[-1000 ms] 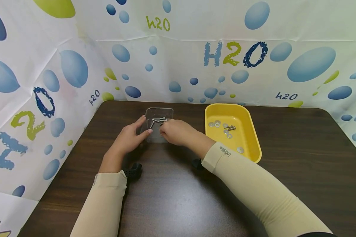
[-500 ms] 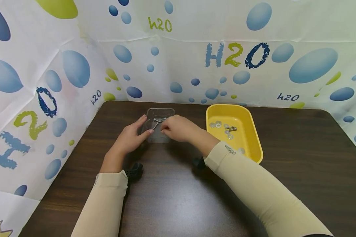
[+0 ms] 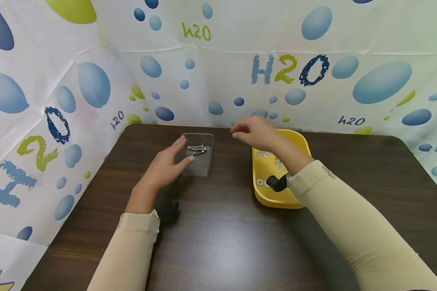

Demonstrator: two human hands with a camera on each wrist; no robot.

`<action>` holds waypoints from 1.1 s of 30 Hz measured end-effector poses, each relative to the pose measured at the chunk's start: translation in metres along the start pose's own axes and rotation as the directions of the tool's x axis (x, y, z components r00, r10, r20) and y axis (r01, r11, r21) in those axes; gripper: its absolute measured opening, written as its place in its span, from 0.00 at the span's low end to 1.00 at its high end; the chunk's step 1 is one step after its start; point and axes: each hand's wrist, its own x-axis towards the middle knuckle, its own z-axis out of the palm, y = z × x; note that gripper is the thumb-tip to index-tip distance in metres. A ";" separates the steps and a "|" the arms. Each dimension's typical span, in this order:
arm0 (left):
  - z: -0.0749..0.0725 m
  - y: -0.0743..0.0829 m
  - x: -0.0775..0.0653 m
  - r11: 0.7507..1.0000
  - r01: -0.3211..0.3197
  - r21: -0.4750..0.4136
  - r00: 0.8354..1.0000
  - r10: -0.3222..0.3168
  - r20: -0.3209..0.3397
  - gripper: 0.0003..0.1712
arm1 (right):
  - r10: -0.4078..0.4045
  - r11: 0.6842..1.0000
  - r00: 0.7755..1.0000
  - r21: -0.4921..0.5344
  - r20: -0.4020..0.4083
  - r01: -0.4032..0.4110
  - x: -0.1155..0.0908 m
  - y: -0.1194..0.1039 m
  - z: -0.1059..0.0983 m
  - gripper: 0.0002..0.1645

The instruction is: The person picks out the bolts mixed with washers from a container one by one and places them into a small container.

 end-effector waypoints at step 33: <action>0.084 0.110 -0.011 0.914 -0.405 0.023 0.886 0.386 0.259 0.39 | 0.399 0.890 0.886 -0.332 0.237 -0.312 -0.041 0.096 -0.004 0.15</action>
